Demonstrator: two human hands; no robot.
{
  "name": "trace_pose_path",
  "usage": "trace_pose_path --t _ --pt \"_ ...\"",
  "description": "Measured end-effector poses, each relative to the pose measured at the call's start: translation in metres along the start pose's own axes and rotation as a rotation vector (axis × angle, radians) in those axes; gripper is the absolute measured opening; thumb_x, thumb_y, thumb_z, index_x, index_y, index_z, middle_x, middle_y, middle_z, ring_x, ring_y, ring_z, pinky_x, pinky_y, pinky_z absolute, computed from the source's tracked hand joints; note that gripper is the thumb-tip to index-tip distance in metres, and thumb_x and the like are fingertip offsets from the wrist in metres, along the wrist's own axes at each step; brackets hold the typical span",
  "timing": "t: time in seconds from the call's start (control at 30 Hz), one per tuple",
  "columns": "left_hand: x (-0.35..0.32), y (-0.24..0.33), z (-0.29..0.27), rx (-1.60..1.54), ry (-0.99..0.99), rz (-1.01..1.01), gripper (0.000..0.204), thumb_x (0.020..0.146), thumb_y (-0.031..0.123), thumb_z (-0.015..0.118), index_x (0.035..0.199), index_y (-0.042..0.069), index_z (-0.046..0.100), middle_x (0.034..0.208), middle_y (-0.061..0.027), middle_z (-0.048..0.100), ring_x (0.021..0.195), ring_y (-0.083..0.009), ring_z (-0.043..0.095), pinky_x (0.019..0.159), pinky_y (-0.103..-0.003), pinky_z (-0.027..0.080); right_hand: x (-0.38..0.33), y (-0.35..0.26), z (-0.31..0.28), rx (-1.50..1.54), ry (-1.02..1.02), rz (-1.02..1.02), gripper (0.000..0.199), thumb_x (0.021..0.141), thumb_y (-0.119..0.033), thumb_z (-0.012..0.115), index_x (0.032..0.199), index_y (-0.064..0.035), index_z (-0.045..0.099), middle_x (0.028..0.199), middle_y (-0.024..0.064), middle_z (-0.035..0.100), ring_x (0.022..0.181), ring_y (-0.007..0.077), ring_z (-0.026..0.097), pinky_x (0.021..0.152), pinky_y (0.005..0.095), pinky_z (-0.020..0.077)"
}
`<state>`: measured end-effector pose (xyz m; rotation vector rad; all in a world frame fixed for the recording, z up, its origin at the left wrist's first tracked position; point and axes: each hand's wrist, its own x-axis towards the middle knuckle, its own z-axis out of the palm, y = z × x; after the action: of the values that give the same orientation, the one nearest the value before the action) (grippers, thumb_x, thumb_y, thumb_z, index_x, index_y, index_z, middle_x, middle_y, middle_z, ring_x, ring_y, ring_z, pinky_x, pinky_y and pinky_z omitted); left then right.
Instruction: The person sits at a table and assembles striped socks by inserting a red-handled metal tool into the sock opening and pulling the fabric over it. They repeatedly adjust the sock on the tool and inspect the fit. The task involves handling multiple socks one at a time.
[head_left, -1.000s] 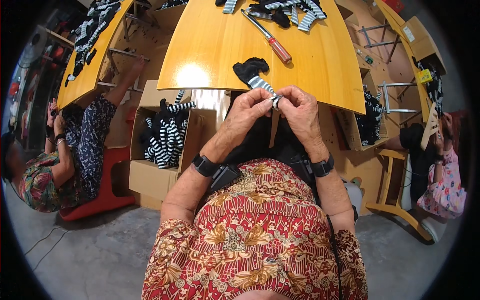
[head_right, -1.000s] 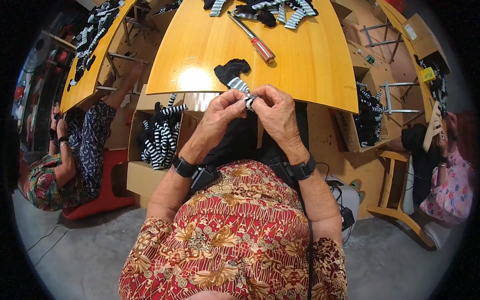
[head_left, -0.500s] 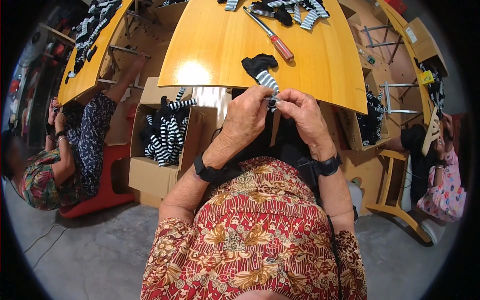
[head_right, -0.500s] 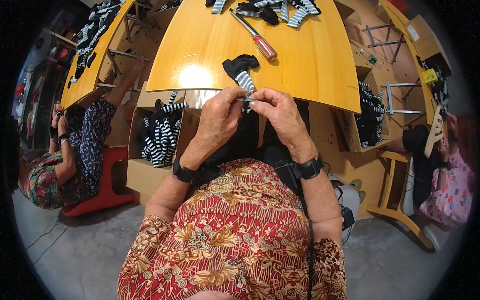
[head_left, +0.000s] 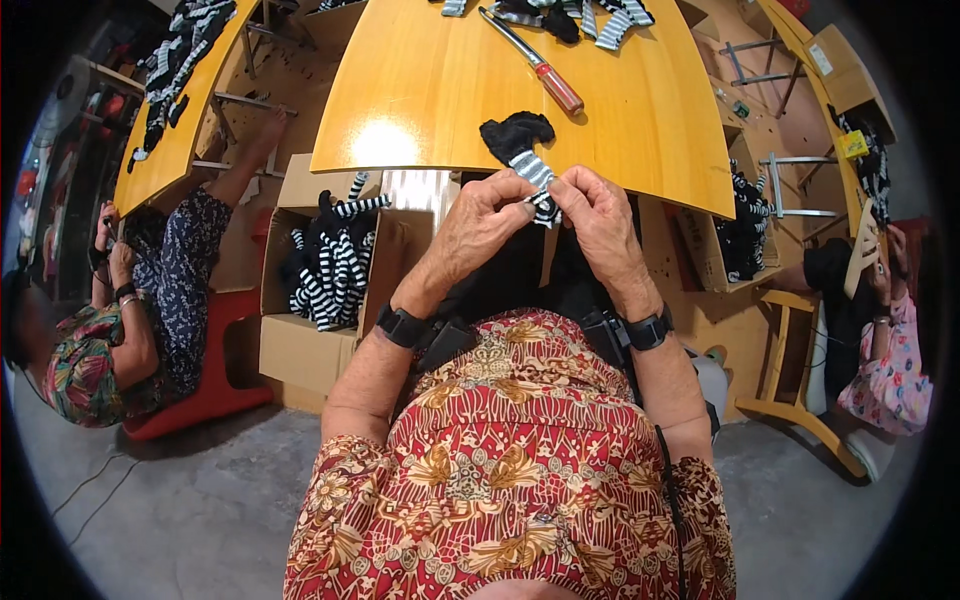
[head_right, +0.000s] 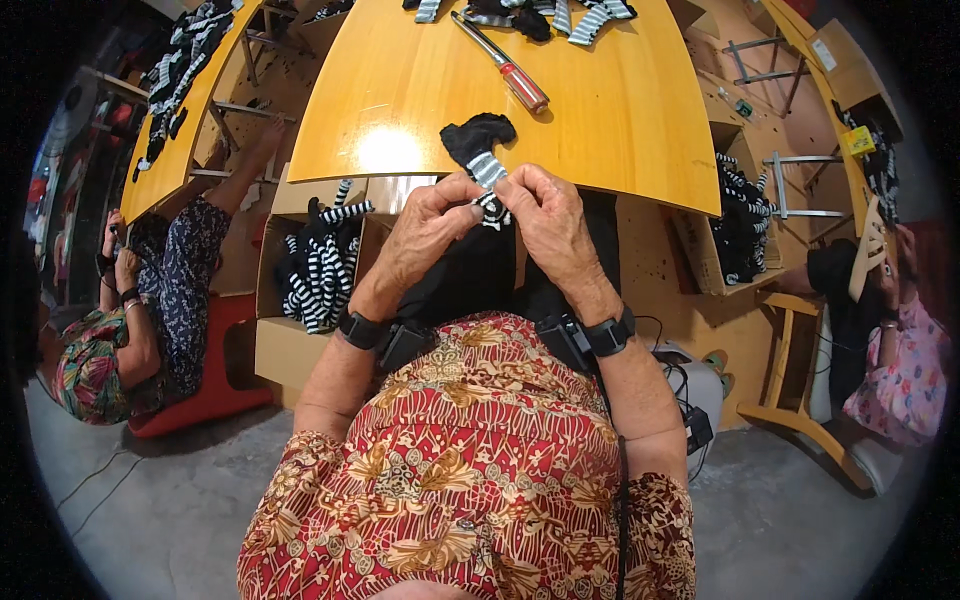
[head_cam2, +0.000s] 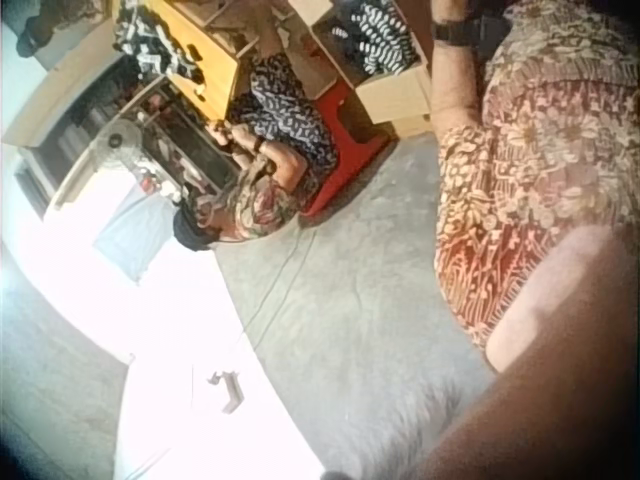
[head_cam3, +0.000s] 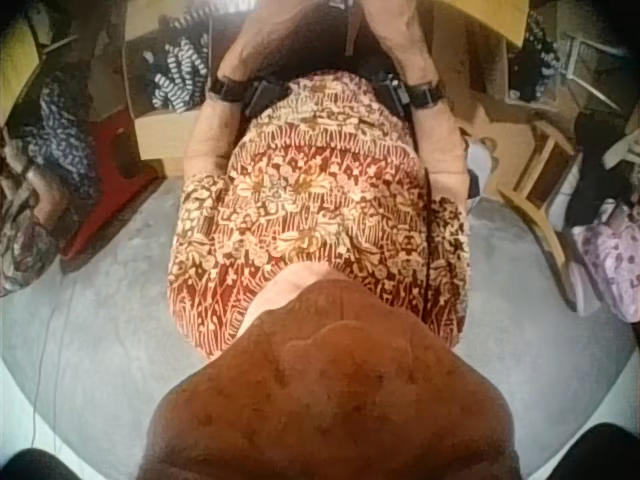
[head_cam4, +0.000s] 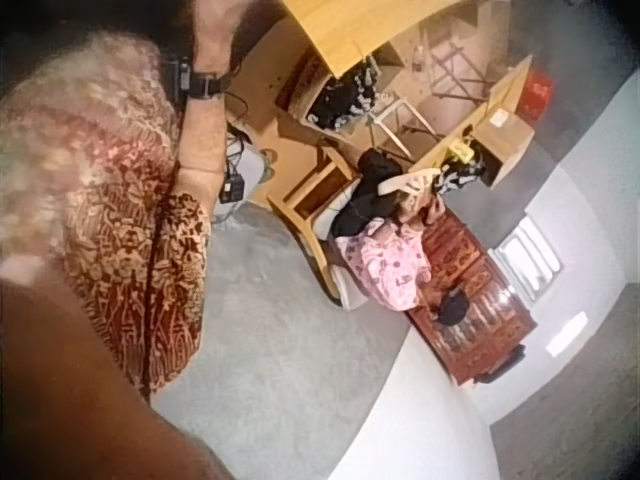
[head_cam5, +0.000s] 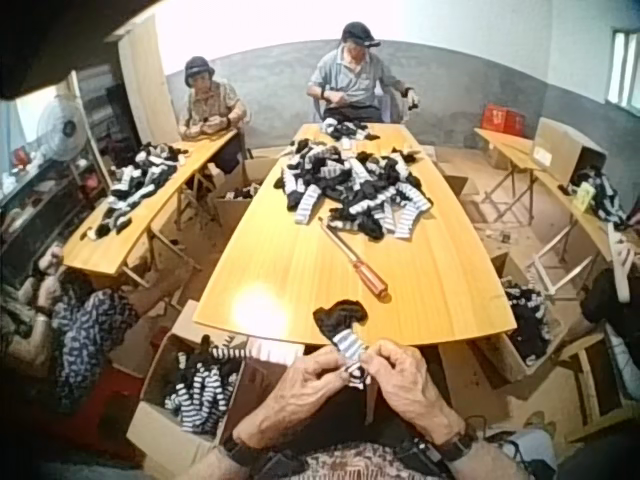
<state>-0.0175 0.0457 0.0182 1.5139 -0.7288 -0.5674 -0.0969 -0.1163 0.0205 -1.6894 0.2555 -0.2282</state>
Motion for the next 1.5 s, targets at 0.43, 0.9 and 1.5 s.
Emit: trace_pose_path --t 0.43,0.9,1.5 --pt "-0.004 -0.001 0.016 -0.311 0.216 -0.051 0.014 0.093 0.014 0.060 0.099 0.002 0.061 0.076 0.0020 0.059 0.068 -0.0041 0.054 0.059 -0.021 0.045 0.001 -0.010 0.006 -0.158 0.067 -0.092 0.026 0.092 -0.016 0.061 0.076 0.0024 0.052 0.063 0.0026 0.044 0.062 0.0092 0.041 0.055 0.0277 0.0377" --pt "-0.003 -0.015 0.005 -1.102 -0.101 -0.308 0.012 0.090 0.013 0.062 0.101 0.007 0.061 0.087 0.0031 0.060 0.074 -0.0056 0.055 0.063 -0.020 0.043 0.003 -0.008 0.016 -0.082 0.098 -0.112 0.026 0.091 -0.018 0.062 0.077 0.0020 0.054 0.067 0.0040 0.048 0.063 0.0094 0.046 0.057 0.0286 0.0412" --pt "-0.011 -0.026 0.004 -0.592 0.315 -0.179 0.010 0.088 0.007 0.063 0.089 0.008 0.053 0.072 0.0039 0.052 0.054 -0.0032 0.041 0.049 -0.017 0.032 -0.006 -0.015 0.013 0.036 -0.107 0.033 0.013 0.086 -0.012 0.066 0.082 -0.0007 0.060 0.072 -0.0033 0.055 0.067 0.0036 0.049 0.061 0.0212 0.0421"
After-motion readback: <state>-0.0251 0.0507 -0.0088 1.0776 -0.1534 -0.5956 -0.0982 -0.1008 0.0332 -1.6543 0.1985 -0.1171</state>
